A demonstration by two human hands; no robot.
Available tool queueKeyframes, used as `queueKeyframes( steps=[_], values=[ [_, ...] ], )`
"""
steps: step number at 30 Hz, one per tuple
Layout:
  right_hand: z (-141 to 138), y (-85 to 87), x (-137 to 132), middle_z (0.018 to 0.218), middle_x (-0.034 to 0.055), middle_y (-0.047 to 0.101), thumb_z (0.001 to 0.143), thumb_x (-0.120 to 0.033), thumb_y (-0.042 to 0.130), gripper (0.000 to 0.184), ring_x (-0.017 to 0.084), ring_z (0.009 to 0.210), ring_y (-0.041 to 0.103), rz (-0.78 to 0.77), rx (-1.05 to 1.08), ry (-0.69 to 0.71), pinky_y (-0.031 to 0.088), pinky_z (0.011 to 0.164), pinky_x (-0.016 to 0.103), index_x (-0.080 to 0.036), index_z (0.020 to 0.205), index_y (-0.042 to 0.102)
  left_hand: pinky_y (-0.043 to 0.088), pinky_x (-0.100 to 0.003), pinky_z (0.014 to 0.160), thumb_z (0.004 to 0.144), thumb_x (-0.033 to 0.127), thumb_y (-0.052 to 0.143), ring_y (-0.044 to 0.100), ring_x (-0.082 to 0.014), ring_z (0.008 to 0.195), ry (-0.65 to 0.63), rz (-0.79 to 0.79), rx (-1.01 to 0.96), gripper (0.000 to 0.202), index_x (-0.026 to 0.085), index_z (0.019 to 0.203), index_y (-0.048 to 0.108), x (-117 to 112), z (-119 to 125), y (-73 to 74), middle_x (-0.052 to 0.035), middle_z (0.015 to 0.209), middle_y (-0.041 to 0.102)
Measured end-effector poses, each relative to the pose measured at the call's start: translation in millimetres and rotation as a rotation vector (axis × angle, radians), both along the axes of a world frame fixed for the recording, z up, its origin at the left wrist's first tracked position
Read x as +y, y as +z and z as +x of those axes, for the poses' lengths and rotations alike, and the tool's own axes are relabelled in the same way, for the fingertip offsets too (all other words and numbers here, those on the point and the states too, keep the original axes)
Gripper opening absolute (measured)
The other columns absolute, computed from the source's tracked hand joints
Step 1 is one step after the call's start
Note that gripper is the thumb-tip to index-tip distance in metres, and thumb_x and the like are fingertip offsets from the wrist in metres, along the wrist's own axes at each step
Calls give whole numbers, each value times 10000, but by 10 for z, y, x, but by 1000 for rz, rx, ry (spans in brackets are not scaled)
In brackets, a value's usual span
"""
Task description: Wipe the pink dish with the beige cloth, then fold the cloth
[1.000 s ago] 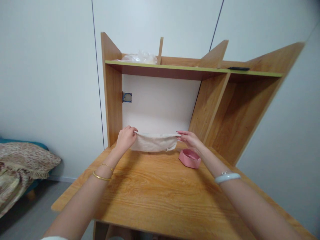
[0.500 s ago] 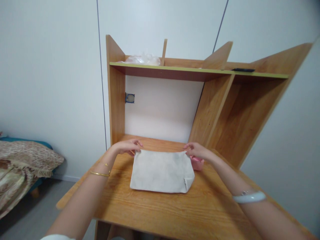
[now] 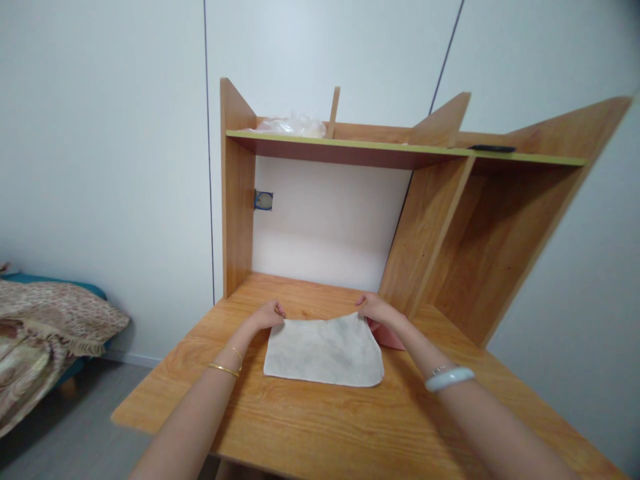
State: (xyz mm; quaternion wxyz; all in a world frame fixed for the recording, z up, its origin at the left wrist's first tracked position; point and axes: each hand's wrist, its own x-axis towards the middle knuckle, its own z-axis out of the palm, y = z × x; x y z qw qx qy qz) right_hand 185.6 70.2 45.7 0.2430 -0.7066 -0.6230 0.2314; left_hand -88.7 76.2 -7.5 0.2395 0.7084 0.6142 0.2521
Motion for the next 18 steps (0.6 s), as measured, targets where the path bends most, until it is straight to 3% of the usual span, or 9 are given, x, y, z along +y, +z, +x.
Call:
queueKeyframes(
  steps=[4, 10, 14, 18],
  values=[
    [-191, 177, -3, 398, -77, 458, 640, -60, 601, 275, 96, 339, 485, -70, 14, 41, 403, 371, 184, -135, 888, 507, 398, -307, 795, 613, 113, 522, 553, -223, 923, 75, 122, 8, 152, 143, 737, 604, -25, -9, -21, -89, 898, 631],
    [-812, 372, -73, 436, -47, 529, 708, -60, 543, 297, 123, 349, 538, -157, 146, 156, 475, 400, 218, -136, 971, 427, 427, -245, 678, 638, 117, 474, 590, -157, 704, -16, 60, -101, 153, 133, 624, 625, 17, -78, -101, -49, 685, 650],
    [-1241, 395, -93, 429, -36, 532, 721, -5, 483, 268, 142, 354, 563, -231, 283, 242, 501, 408, 238, -123, 950, 410, 435, -220, 675, 622, 86, 423, 584, -130, 674, -44, 56, -201, 196, 112, 615, 617, -26, -143, -151, -47, 664, 648],
    [-1532, 309, -98, 419, -29, 536, 730, 23, 442, 238, 141, 325, 549, -312, 471, 278, 501, 388, 238, -124, 913, 404, 425, -208, 656, 605, 82, 405, 565, -119, 652, -57, 69, -270, 211, 116, 594, 613, -79, -179, -146, -24, 635, 635]
  ],
)
